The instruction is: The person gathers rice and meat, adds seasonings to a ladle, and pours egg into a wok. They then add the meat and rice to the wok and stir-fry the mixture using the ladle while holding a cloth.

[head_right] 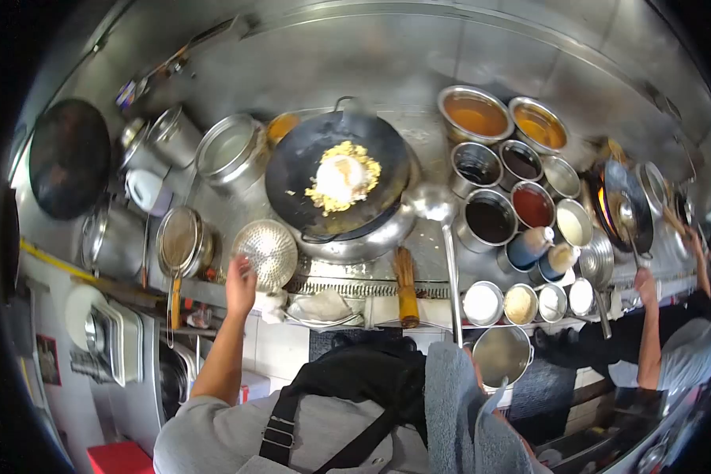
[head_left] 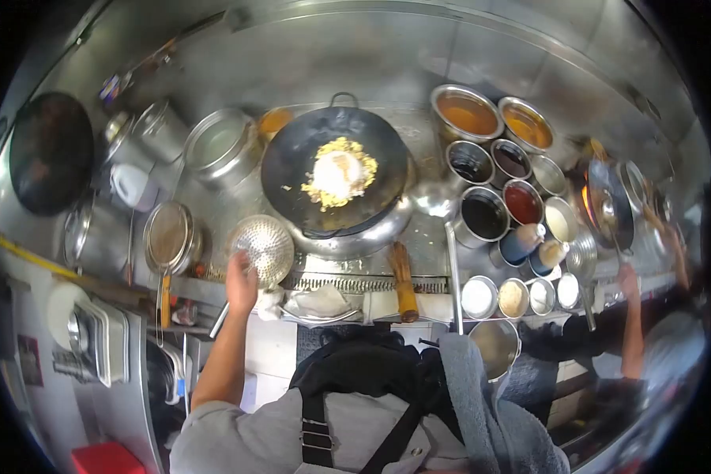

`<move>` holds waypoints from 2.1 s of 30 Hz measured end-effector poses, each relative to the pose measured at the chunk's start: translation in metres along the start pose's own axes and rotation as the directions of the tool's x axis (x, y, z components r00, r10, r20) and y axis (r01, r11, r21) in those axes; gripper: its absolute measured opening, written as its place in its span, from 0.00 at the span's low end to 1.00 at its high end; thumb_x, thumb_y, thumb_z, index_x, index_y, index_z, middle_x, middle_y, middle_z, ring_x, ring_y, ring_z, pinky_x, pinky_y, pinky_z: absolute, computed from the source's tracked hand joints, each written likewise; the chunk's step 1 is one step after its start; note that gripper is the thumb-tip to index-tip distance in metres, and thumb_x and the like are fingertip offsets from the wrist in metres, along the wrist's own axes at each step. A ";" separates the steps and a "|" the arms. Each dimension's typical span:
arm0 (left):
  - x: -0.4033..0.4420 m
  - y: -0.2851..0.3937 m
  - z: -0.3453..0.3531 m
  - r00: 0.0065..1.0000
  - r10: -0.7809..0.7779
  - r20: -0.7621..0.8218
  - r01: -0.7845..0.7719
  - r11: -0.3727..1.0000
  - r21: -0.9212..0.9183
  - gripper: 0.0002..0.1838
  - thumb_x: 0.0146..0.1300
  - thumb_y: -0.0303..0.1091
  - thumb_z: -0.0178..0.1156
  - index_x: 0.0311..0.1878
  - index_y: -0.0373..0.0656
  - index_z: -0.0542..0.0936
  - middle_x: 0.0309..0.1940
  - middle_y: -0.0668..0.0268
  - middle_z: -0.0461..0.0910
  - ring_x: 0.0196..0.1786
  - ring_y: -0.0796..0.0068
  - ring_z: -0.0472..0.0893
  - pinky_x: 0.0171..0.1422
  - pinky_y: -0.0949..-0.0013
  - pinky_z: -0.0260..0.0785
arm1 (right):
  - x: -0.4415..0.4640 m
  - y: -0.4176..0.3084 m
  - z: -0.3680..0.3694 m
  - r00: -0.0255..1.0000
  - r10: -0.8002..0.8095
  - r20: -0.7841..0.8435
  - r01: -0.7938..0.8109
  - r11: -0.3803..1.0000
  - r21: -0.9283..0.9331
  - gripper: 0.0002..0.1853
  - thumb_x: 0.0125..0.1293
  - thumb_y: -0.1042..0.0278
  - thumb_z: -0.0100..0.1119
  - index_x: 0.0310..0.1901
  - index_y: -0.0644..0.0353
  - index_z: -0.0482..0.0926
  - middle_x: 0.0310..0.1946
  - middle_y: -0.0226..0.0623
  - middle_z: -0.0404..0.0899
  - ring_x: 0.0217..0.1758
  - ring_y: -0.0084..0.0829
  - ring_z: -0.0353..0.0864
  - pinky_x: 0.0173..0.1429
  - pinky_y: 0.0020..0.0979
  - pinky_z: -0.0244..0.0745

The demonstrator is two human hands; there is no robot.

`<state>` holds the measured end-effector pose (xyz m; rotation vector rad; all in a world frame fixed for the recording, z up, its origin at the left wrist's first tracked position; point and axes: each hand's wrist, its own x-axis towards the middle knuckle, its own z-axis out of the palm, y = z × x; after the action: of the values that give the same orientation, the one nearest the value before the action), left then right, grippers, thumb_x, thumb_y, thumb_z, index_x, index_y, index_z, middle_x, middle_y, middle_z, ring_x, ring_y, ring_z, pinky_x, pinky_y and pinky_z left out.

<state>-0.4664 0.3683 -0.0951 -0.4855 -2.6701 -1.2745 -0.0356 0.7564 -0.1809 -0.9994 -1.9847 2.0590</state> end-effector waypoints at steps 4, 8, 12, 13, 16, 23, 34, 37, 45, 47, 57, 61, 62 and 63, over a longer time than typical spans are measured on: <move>-0.070 -0.102 -0.005 0.994 -0.103 0.033 0.098 0.987 0.127 0.35 0.51 0.27 0.66 0.63 0.33 0.65 0.52 0.46 0.74 0.56 0.48 0.75 0.63 0.56 0.66 | 0.034 -0.179 0.050 0.977 -0.156 0.146 0.186 0.958 -0.219 0.39 0.63 0.77 0.57 0.74 0.49 0.52 0.39 0.33 0.74 0.39 0.25 0.76 0.41 0.24 0.72; -0.085 -0.103 0.035 0.962 -0.193 0.191 0.178 0.980 0.094 0.41 0.47 0.32 0.70 0.65 0.37 0.63 0.54 0.45 0.73 0.59 0.44 0.70 0.66 0.51 0.61 | 0.090 -0.317 0.104 0.697 -0.363 0.618 0.000 0.862 0.507 0.23 0.66 0.58 0.58 0.60 0.50 0.65 0.29 0.33 0.70 0.23 0.27 0.73 0.28 0.26 0.71; -0.073 -0.092 0.033 0.944 -0.240 0.225 0.188 0.955 0.228 0.37 0.47 0.34 0.69 0.63 0.45 0.67 0.48 0.47 0.75 0.52 0.44 0.73 0.58 0.51 0.67 | 0.167 -0.431 0.183 0.567 -0.550 0.613 0.407 0.834 0.371 0.23 0.66 0.44 0.57 0.52 0.54 0.69 0.31 0.36 0.74 0.29 0.30 0.76 0.36 0.30 0.73; -0.070 -0.091 0.027 0.925 -0.277 0.261 0.202 0.938 0.280 0.35 0.48 0.34 0.69 0.61 0.46 0.68 0.47 0.48 0.75 0.50 0.45 0.74 0.56 0.51 0.68 | 0.196 -0.455 0.184 0.752 -0.425 0.504 0.492 0.870 -0.001 0.24 0.65 0.43 0.59 0.51 0.54 0.70 0.32 0.36 0.75 0.31 0.29 0.77 0.40 0.33 0.73; -0.064 -0.118 0.005 0.943 -0.212 0.258 0.243 0.965 -0.096 0.28 0.52 0.29 0.66 0.57 0.44 0.69 0.45 0.54 0.76 0.48 0.56 0.77 0.54 0.57 0.70 | 0.209 -0.555 0.232 0.716 -0.685 0.136 0.645 0.574 -0.504 0.16 0.66 0.51 0.59 0.40 0.56 0.75 0.28 0.31 0.75 0.29 0.25 0.73 0.35 0.30 0.69; -0.046 -0.075 -0.125 0.918 -0.368 0.150 0.213 0.137 -0.967 0.32 0.62 0.35 0.61 0.68 0.43 0.60 0.55 0.56 0.74 0.50 0.60 0.80 0.53 0.59 0.76 | 0.185 -0.652 0.249 0.423 -0.902 -0.082 0.905 0.417 0.087 0.11 0.64 0.60 0.60 0.31 0.58 0.75 0.23 0.29 0.73 0.25 0.23 0.73 0.30 0.25 0.66; -0.035 -0.045 -0.025 0.526 -0.427 0.735 0.807 -0.021 -0.590 0.23 0.70 0.49 0.53 0.53 0.37 0.71 0.34 0.56 0.80 0.29 0.62 0.82 0.30 0.60 0.77 | 0.202 -0.585 0.328 0.536 -0.834 -0.129 0.836 0.546 -0.055 0.17 0.64 0.55 0.64 0.27 0.56 0.69 0.16 0.24 0.67 0.15 0.18 0.65 0.19 0.23 0.61; -0.004 -0.032 0.022 0.451 -0.374 0.811 0.861 -0.058 -0.505 0.25 0.71 0.53 0.49 0.55 0.38 0.73 0.42 0.58 0.80 0.41 0.65 0.81 0.46 0.60 0.76 | 0.228 -0.546 0.332 0.424 -0.878 -0.222 0.903 0.430 0.024 0.11 0.69 0.62 0.57 0.33 0.55 0.68 0.15 0.21 0.62 0.14 0.16 0.61 0.19 0.21 0.59; 0.076 0.027 0.107 0.448 -0.172 0.877 0.889 -0.017 -0.457 0.29 0.70 0.62 0.42 0.54 0.45 0.73 0.42 0.62 0.80 0.41 0.63 0.81 0.43 0.54 0.76 | 0.228 -0.564 0.338 0.579 -0.783 -0.226 0.778 0.614 -0.133 0.15 0.63 0.63 0.64 0.28 0.57 0.67 0.15 0.25 0.68 0.15 0.19 0.67 0.18 0.23 0.61; 0.079 0.031 0.117 0.428 -0.217 0.877 0.896 -0.022 -0.443 0.28 0.69 0.63 0.44 0.51 0.45 0.74 0.40 0.63 0.80 0.39 0.63 0.82 0.40 0.53 0.76 | 0.197 -0.571 0.313 0.422 -0.888 -0.180 0.905 0.401 0.145 0.15 0.63 0.64 0.64 0.27 0.57 0.67 0.16 0.25 0.67 0.15 0.18 0.66 0.19 0.21 0.60; 0.093 0.033 0.124 0.472 -0.342 0.812 0.881 0.196 -0.430 0.11 0.60 0.39 0.60 0.38 0.41 0.78 0.28 0.62 0.81 0.25 0.68 0.81 0.22 0.61 0.75 | 0.249 -0.534 0.342 0.573 -0.788 -0.224 0.816 0.576 0.059 0.14 0.62 0.63 0.65 0.31 0.58 0.70 0.16 0.26 0.70 0.13 0.19 0.66 0.17 0.24 0.62; 0.091 0.029 0.129 0.485 -0.340 0.806 0.872 0.257 -0.416 0.11 0.59 0.35 0.58 0.40 0.38 0.78 0.30 0.60 0.81 0.26 0.67 0.82 0.23 0.60 0.76 | 0.263 -0.473 0.358 0.558 -0.762 -0.328 0.830 0.502 0.245 0.13 0.62 0.69 0.64 0.33 0.56 0.65 0.16 0.27 0.66 0.14 0.22 0.67 0.18 0.25 0.64; 0.090 0.029 0.132 0.515 -0.338 0.788 0.857 0.226 -0.464 0.11 0.59 0.35 0.58 0.40 0.38 0.77 0.30 0.61 0.80 0.25 0.67 0.81 0.23 0.61 0.75 | 0.302 -0.439 0.360 0.585 -0.774 -0.241 0.805 0.519 0.287 0.14 0.62 0.70 0.65 0.35 0.56 0.65 0.16 0.28 0.66 0.14 0.22 0.68 0.18 0.25 0.65; 0.090 0.027 0.135 0.547 -0.336 0.767 0.837 0.195 -0.511 0.11 0.60 0.36 0.58 0.40 0.39 0.77 0.30 0.62 0.80 0.25 0.67 0.81 0.24 0.61 0.75 | 0.298 -0.446 0.355 0.627 -0.746 -0.225 0.769 0.545 0.334 0.13 0.63 0.68 0.64 0.35 0.57 0.66 0.16 0.29 0.68 0.14 0.22 0.68 0.18 0.26 0.65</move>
<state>-0.5398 0.5093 -0.1369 0.4256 -2.3218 -3.2508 -0.6106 0.6667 0.0947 -0.0369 -1.4404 1.7393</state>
